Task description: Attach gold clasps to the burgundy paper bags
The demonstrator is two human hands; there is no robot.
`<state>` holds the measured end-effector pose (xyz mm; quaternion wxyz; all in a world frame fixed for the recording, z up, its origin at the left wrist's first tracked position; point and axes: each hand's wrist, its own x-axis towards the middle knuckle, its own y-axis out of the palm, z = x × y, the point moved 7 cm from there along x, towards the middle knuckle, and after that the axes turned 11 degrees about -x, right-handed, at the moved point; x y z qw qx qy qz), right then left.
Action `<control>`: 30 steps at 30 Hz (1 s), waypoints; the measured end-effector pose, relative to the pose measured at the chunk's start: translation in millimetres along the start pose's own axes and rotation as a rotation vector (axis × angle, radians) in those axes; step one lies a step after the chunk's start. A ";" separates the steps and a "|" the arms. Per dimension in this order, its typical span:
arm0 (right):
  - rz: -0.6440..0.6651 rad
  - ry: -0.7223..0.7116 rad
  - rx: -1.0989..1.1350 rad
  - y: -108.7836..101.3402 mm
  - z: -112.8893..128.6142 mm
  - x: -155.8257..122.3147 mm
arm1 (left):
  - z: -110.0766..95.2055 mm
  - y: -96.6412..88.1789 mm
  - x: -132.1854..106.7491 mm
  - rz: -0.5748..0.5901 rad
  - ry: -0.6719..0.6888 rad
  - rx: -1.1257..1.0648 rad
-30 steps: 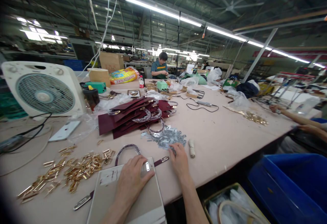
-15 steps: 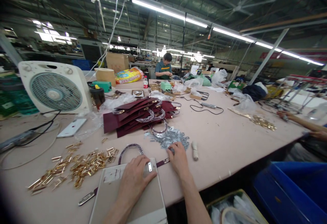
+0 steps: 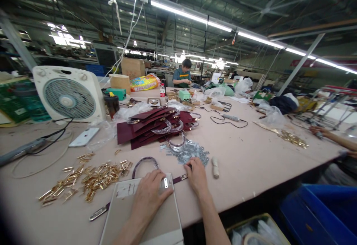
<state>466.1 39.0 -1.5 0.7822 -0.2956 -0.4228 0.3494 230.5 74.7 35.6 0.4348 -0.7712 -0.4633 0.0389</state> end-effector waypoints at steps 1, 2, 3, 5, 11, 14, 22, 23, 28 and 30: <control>-0.005 0.004 0.002 -0.3 -0.4 -1.0 | -0.1 0.2 0.1 0.003 0.001 -0.007; -0.013 0.013 0.003 -0.7 -1.4 -1.9 | -0.1 0.4 0.1 0.006 0.002 -0.014; -0.024 0.026 0.005 -1.2 -2.8 -2.7 | 0.1 0.6 0.0 0.010 0.002 -0.023; -0.052 0.057 0.011 -2.7 -6.1 -3.9 | 1.0 0.6 -1.2 0.014 -0.002 -0.048; -0.081 0.077 0.051 -5.5 -13.8 -6.6 | 7.1 -16.4 -16.7 0.024 0.038 -0.231; -0.085 0.105 -0.006 -4.0 -21.6 -6.8 | 18.7 -46.7 -28.2 -0.051 0.044 -0.223; -0.092 0.317 -0.042 -10.0 -34.0 -12.0 | 76.9 -112.4 -61.4 -0.154 -0.072 -0.246; -0.100 0.328 -0.035 -11.5 -33.3 -12.5 | 83.1 -112.4 -63.6 -0.135 -0.085 -0.279; -0.155 0.349 0.025 -18.8 -26.4 -15.5 | 99.2 -108.0 -67.4 -0.123 -0.139 -0.387; -0.168 0.332 0.041 -21.4 -22.3 -16.7 | 100.2 -106.5 -67.0 -0.130 -0.140 -0.401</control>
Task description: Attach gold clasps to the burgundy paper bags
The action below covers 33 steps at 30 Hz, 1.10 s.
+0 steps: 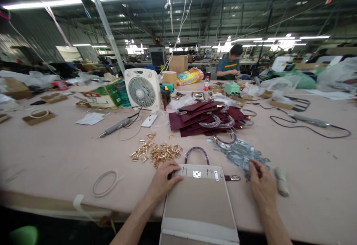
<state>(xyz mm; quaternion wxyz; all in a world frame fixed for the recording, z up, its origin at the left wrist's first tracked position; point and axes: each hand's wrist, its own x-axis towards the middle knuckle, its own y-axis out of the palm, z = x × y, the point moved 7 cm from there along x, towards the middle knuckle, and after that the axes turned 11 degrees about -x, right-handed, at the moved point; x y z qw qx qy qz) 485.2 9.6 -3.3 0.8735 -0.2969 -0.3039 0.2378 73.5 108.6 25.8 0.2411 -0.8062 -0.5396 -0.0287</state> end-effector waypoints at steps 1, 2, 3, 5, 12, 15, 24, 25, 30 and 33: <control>-0.004 -0.008 0.006 -1.3 1.7 -0.9 | 0.1 0.7 0.1 0.000 0.007 -0.001; -0.014 -0.011 0.012 -3.0 3.2 -1.8 | -0.2 1.5 0.0 0.003 0.020 0.002; -0.029 -0.011 0.022 -5.0 4.5 -2.8 | -0.7 2.4 -0.2 0.007 0.038 0.012; -0.066 -0.005 0.062 -9.0 8.3 -5.3 | -2.2 4.4 -1.2 0.017 0.080 0.047; -0.060 0.001 0.298 -7.1 68.8 -30.9 | -4.5 9.9 -3.4 0.063 0.116 0.162; 0.168 -0.066 0.441 15.9 124.3 -51.0 | -4.0 10.4 -2.4 0.062 0.096 0.194; 0.476 -0.392 0.482 84.4 227.2 -110.7 | -1.4 13.2 -0.8 0.059 0.084 0.222; 0.459 -0.415 0.459 87.4 227.2 -113.4 | -0.8 13.2 -0.9 0.054 0.080 0.219; 0.395 -0.487 0.387 90.9 221.6 -120.0 | 0.0 12.8 -0.9 0.025 0.062 0.189; 0.384 -0.502 0.364 91.0 219.6 -122.7 | -0.6 10.4 -1.7 -0.002 0.054 0.162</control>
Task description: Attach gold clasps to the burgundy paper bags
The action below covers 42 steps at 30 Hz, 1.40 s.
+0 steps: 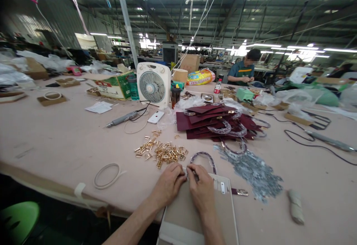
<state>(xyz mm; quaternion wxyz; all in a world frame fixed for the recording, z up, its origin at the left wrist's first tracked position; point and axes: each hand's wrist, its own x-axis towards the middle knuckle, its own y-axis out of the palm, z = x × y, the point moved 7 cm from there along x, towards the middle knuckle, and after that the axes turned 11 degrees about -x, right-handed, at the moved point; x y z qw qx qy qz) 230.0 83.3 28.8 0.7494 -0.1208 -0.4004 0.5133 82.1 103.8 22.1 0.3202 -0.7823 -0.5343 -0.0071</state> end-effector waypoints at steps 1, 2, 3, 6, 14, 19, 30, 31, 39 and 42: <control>-0.001 0.003 -0.004 0.3 -0.7 -0.9 | 0.3 -1.1 -0.4 -0.009 -0.004 -0.015; -0.005 0.012 -0.004 0.4 -2.1 -1.8 | 0.8 -2.0 -0.7 -0.014 -0.009 -0.035; -0.009 0.029 -0.001 0.1 -4.1 -2.6 | 1.7 -2.6 -1.0 -0.015 -0.015 -0.058; -0.009 0.089 0.028 -1.7 -10.9 -4.4 | 5.1 -3.0 -1.2 -0.001 -0.041 -0.138; 0.117 -0.024 0.023 -4.2 4.9 -2.2 | 6.1 -4.2 -0.1 -0.014 -0.074 -0.245; 0.165 -0.055 -0.020 0.8 8.8 -2.9 | 5.8 -5.3 -0.1 -0.023 -0.072 -0.259; 0.151 -0.087 -0.181 8.9 10.0 -1.2 | 6.4 -5.6 -1.6 -0.041 -0.049 -0.210; 0.149 -0.097 -0.192 8.9 10.6 -0.6 | 6.7 -5.3 -1.7 -0.043 -0.048 -0.209; 0.168 -0.096 -0.225 10.2 11.2 4.0 | 8.7 -2.9 -1.5 -0.026 -0.046 -0.205; 0.171 -0.127 -0.218 9.8 13.3 3.1 | 9.8 -2.8 -2.3 -0.019 -0.058 -0.205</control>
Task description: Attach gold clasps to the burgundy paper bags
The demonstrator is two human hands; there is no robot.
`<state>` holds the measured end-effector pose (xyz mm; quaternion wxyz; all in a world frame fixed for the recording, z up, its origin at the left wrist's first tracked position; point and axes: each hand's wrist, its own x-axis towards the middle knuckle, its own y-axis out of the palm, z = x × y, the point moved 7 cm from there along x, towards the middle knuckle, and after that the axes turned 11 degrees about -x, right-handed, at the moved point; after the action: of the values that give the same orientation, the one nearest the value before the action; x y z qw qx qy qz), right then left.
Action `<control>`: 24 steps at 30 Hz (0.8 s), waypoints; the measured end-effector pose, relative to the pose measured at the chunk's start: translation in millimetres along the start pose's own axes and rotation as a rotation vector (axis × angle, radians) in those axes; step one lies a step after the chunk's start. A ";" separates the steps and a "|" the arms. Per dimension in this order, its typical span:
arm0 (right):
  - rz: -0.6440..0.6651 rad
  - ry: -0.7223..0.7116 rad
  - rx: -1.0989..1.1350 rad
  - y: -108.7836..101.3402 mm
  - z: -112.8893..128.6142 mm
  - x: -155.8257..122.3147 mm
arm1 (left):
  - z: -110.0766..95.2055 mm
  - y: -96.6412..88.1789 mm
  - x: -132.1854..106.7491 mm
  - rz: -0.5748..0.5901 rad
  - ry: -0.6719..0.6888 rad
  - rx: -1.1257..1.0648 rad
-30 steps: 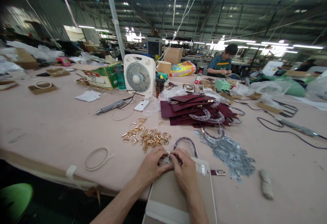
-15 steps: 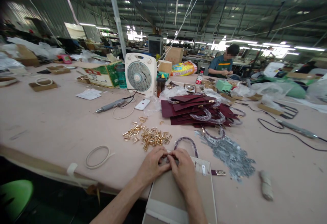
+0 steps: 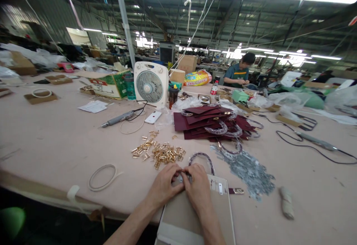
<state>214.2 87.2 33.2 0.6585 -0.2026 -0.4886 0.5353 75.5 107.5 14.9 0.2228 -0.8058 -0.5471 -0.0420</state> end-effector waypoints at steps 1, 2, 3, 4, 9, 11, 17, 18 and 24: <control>-0.005 -0.014 0.006 -0.8 0.4 -0.7 | 0.3 0.0 -0.3 0.001 -0.004 -0.005; -0.008 -0.027 0.015 -1.7 0.4 -1.4 | 0.4 0.0 -0.5 0.003 -0.005 -0.013; -0.008 -0.038 0.026 -2.5 0.0 -2.0 | 0.1 0.2 -0.7 0.006 -0.004 -0.021; -0.004 -0.044 0.039 -3.1 -0.6 -2.5 | -0.3 0.2 -0.7 0.007 -0.001 -0.028; 0.030 -0.042 0.072 -4.6 -2.9 -2.6 | -2.2 -0.3 0.1 0.001 0.002 -0.042; 0.034 -0.036 0.076 -5.3 -2.7 -2.3 | -1.5 -0.1 0.5 0.004 -0.006 -0.044; 0.047 -0.031 0.084 -7.2 -1.5 -2.0 | -0.6 -0.4 0.4 0.003 -0.002 -0.060; 0.053 -0.027 0.081 -7.1 -1.1 -1.5 | -1.3 -0.6 0.5 0.003 0.001 -0.060; -0.010 -0.018 0.082 -14.6 6.5 -2.6 | -9.4 -0.1 1.4 0.017 0.021 -0.034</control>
<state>216.1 78.1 46.4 0.6644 -0.1679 -0.4732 0.5535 77.7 105.0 23.8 0.2154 -0.8135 -0.5371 -0.0578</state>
